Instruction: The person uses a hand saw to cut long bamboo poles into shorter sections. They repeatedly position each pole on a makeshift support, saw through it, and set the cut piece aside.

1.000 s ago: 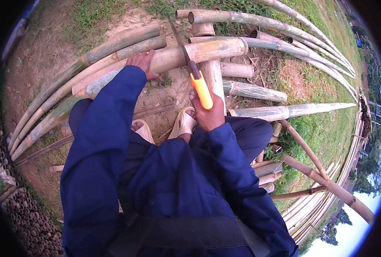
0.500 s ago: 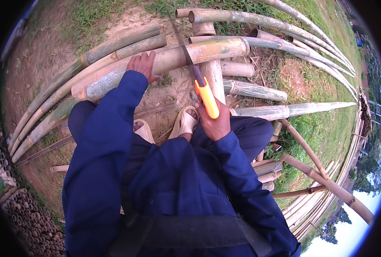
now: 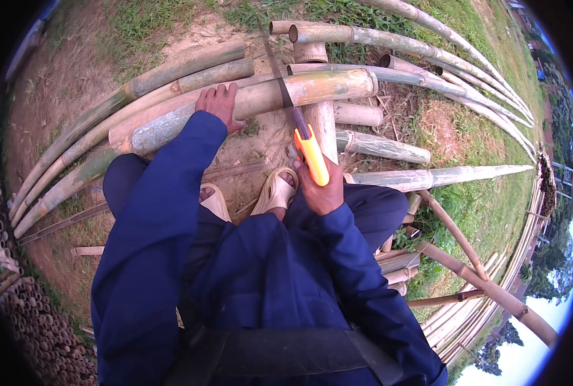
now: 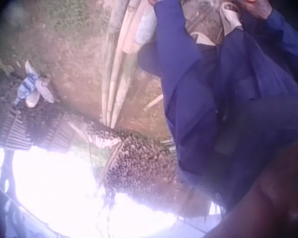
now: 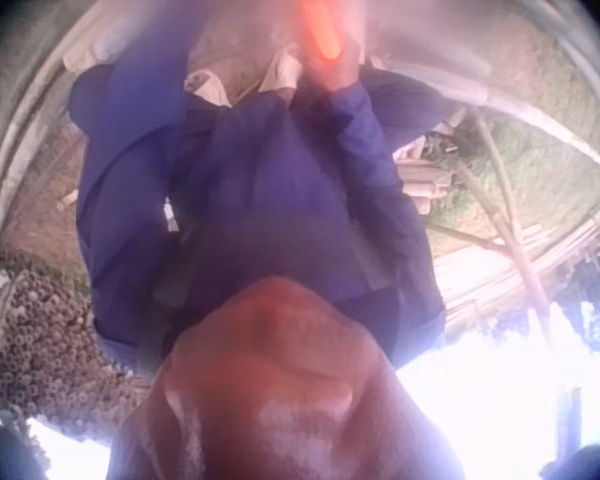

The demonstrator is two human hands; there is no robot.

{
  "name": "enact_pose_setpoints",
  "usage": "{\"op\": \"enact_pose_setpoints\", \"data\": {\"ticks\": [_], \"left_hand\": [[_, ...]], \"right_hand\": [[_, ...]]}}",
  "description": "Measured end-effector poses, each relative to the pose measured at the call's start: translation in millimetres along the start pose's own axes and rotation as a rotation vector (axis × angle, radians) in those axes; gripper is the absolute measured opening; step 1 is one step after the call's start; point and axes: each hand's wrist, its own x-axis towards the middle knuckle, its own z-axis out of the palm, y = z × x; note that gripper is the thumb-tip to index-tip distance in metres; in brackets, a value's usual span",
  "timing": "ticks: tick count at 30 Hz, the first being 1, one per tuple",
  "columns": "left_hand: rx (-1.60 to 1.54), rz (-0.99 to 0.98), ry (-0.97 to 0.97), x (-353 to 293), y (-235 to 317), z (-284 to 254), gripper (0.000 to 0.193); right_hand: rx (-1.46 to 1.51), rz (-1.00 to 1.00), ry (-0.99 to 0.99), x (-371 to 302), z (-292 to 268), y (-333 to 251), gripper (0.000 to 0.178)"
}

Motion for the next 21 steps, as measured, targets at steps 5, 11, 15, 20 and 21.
{"op": "enact_pose_setpoints", "data": {"ticks": [5, 11, 15, 20, 21], "left_hand": [[-0.189, 0.014, -0.198, 29, -10, -11, 0.094], [-0.192, 0.024, -0.26, 24, -12, -12, 0.086], [-0.189, -0.001, -0.27, 16, 4, -18, 0.086], [-0.149, 0.008, -0.19, 24, -3, -14, 0.088], [-0.158, 0.016, -0.22, 25, 2, -15, 0.088]], "right_hand": [[0.005, -0.038, 0.016, -2, -1, 7, 0.017], [-0.028, 0.042, -0.006, -89, -37, -24, 0.032], [-0.138, 0.081, -0.042, -121, -68, -46, 0.03], [-0.084, 0.033, -0.024, -23, -12, -14, 0.017], [-0.031, 0.121, -0.019, -15, 0, 5, 0.018]]}}
